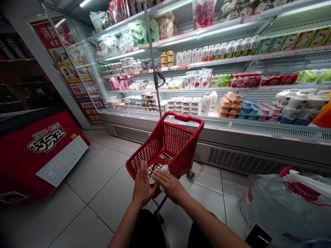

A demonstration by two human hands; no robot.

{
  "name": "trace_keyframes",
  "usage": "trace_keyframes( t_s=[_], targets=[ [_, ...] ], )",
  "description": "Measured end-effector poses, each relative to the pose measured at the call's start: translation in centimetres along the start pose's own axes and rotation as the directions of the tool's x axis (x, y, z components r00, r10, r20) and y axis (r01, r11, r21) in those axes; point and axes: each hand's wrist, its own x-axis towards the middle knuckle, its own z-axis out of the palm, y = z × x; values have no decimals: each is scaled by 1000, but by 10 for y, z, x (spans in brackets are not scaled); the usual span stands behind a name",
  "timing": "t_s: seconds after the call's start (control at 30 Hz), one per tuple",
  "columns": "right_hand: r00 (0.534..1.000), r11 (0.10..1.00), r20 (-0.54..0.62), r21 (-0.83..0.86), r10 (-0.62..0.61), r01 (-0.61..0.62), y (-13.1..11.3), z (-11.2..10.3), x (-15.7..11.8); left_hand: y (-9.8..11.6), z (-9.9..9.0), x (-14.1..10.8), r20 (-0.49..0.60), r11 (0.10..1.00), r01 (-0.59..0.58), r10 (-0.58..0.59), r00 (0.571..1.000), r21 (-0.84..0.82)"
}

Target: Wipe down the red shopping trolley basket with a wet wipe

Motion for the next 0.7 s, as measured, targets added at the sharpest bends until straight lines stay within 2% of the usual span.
trace_keyframes(
  t_s=[0.07, 0.17, 0.27, 0.33, 0.4, 0.5, 0.63, 0.7],
  targets=[
    [1000, 1000, 30, -22, -9, 9, 20, -13, -8, -9, -8, -1, 114, 998, -62, 65, 991, -27],
    [995, 989, 0, -110, 100, -99, 73, -41, -24, -27, -20, -1, 241, 989, -141, 146, 959, -35],
    [976, 955, -57, -201, 210, -218, 120, -62, -38, -35, -21, 0, 253, 987, -158, 151, 956, 10],
    [959, 931, -96, -228, 268, -283, 134, -64, -41, -33, -17, 1, 234, 984, -169, 153, 960, 51],
    [936, 910, -139, -225, 324, -348, 128, -56, -41, -26, -10, 2, 211, 980, -180, 159, 964, 82],
    [919, 906, -161, -177, 359, -385, 89, -34, -39, -11, 1, 3, 178, 980, -168, 148, 973, 103],
    [961, 958, -72, -88, 268, -273, 14, -9, -40, 5, 12, 2, 125, 987, -147, 138, 982, 64],
    [986, 985, -14, -46, 164, -165, -9, -6, -43, 9, 14, 0, 100, 988, -156, 153, 983, 24]
  ],
)
